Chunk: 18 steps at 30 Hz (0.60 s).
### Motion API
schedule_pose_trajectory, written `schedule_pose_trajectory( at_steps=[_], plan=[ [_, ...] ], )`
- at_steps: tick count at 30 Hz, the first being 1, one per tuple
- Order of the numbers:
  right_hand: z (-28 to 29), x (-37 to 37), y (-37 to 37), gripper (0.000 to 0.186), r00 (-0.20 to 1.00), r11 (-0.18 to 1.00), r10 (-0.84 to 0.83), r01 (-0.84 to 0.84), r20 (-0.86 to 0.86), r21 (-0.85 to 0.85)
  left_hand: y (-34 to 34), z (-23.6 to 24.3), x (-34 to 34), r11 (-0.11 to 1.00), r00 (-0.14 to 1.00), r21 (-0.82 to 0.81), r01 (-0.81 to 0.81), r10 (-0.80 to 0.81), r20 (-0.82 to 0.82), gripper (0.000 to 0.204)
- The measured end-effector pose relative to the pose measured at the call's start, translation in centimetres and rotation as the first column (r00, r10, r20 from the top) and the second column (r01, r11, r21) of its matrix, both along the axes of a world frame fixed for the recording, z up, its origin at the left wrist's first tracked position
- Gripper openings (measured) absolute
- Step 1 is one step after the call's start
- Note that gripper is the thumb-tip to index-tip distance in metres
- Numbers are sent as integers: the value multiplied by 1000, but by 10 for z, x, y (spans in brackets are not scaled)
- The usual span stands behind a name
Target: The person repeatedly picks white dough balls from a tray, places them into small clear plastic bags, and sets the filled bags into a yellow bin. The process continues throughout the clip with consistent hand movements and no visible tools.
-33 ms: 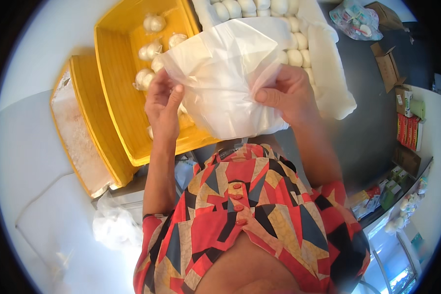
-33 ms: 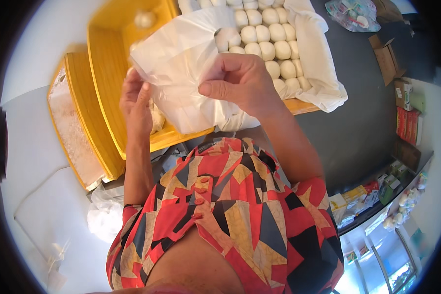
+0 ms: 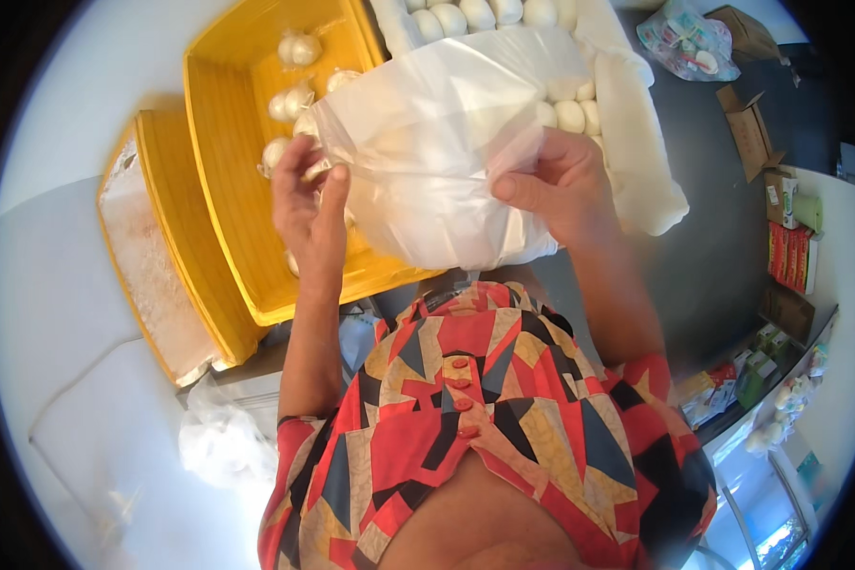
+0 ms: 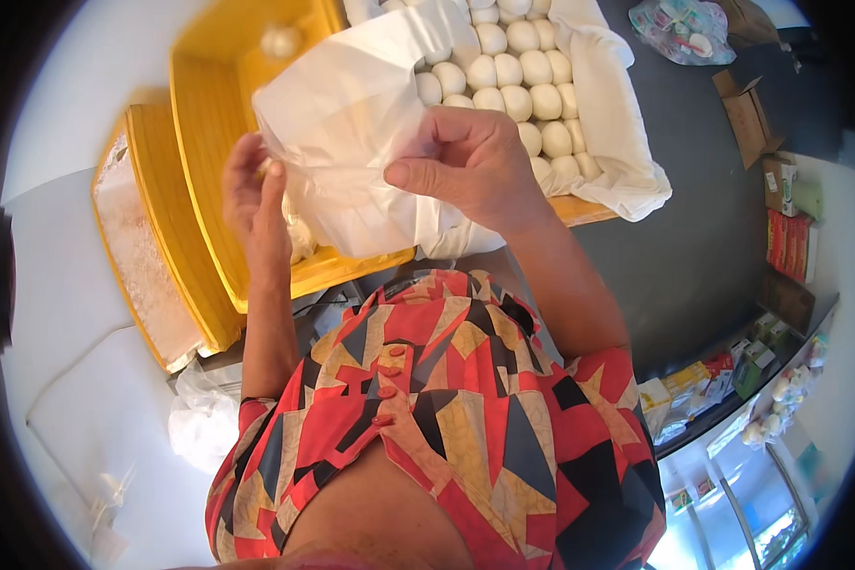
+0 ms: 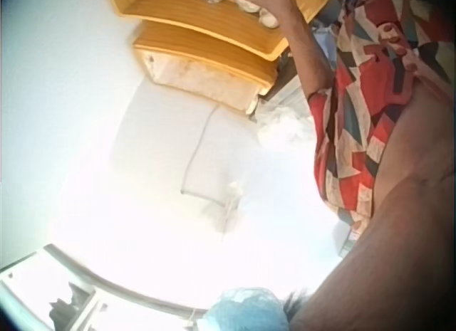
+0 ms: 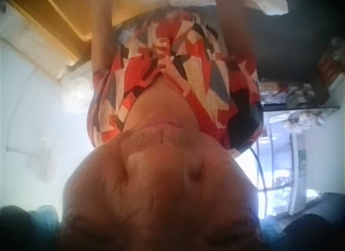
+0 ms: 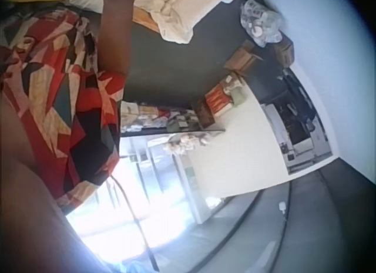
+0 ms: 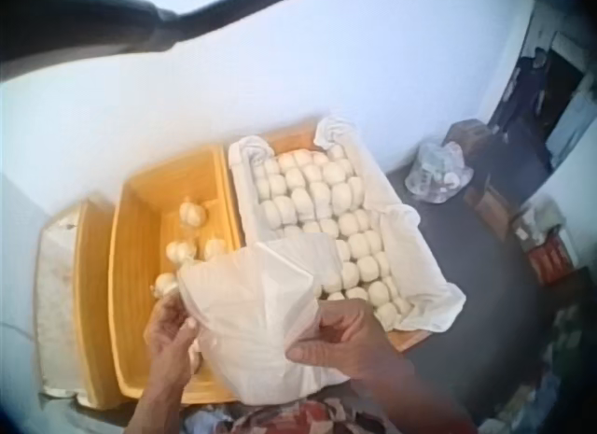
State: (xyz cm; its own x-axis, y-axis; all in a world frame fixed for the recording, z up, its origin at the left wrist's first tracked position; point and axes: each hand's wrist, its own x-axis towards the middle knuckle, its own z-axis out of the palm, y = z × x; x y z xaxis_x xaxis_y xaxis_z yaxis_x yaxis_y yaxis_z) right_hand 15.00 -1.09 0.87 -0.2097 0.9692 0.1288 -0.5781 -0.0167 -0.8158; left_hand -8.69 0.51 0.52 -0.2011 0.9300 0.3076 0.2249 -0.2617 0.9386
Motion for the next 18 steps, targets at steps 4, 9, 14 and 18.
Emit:
schedule_pose_trajectory(
  at_steps=[4, 9, 14, 18],
  plan=[
    [-7, -11, 2, 23, 932, 997, -78, 80, 355, 8, -7, 29, 13, 933, 856, 261, 250, -86, -510, 24],
    [-27, -24, 4, 22, 857, 999, -24, 0, 514, 46, 12, -4, 31, 778, 803, -282, 561, -595, -42, 13],
    [-57, 8, 46, 13, 840, 793, -513, 387, -173, -471, 35, -36, 29, 822, 852, -246, 514, -522, 40, 16],
    [-80, 54, 72, 9, 718, 788, -582, 381, -381, -484, 58, -68, 9, 859, 935, -372, 353, -340, 102, 15]
  ],
)
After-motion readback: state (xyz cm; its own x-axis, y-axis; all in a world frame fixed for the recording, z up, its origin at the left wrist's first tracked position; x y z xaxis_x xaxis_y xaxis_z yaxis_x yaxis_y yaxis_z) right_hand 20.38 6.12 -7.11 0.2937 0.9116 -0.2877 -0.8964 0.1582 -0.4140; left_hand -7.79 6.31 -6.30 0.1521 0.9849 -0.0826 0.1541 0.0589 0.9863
